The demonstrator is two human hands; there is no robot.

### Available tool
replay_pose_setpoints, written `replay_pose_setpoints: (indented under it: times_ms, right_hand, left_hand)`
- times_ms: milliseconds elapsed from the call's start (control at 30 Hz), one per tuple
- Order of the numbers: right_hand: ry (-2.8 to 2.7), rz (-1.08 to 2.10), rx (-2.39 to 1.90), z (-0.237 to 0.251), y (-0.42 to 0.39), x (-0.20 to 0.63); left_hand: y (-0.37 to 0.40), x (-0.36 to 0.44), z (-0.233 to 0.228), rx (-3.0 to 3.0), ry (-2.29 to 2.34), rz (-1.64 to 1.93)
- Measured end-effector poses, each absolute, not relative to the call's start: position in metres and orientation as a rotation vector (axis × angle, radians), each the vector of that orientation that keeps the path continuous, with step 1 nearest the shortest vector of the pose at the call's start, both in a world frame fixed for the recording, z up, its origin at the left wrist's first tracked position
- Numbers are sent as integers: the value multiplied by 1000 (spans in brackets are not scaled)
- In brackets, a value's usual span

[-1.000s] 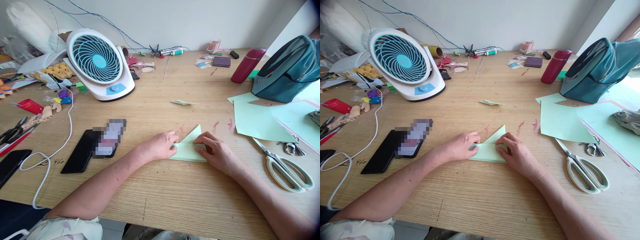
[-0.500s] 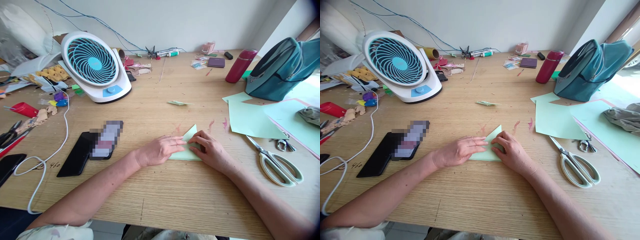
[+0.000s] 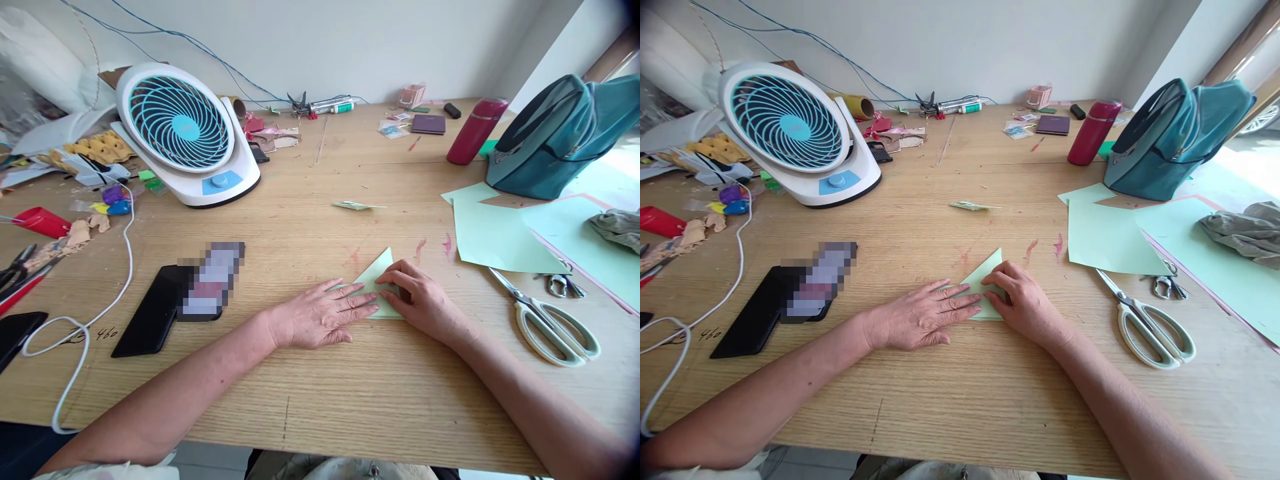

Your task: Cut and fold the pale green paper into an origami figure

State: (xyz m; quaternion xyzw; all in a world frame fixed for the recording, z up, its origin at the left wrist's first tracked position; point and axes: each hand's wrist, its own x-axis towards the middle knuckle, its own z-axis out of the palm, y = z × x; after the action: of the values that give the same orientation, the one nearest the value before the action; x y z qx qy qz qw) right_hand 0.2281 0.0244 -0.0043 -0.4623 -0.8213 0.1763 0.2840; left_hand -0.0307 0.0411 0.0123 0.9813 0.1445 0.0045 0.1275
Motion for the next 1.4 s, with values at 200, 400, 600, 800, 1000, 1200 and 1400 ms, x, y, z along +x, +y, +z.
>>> replay_pose_setpoints:
  times_ms: [200, 400, 600, 800, 1000, 1200, 1400]
  right_hand:
    - [-2232, 378, -1218, 0, 20, 224]
    - [-2332, 254, -1204, 0, 18, 219]
    - [-2395, 213, -1203, 2, 15, 218]
    - [-2416, 237, -1204, 4, 14, 220]
    - [-2240, 577, -1237, 1, 23, 240]
    - [-2237, 382, -1305, -2, 18, 228]
    - [-2451, 193, -1249, 0, 11, 223]
  left_hand:
    - [39, -31, 12, 2849, 444, -9]
    - [39, -30, 11, 2839, 455, -45]
    - [39, -30, 9, 2832, 449, -27]
    - [39, -30, 7, 2816, 434, -1]
    - [40, -31, 8, 2806, 426, -27]
    - [39, -31, 7, 2818, 433, 16]
    - [39, -30, 7, 2816, 441, -3]
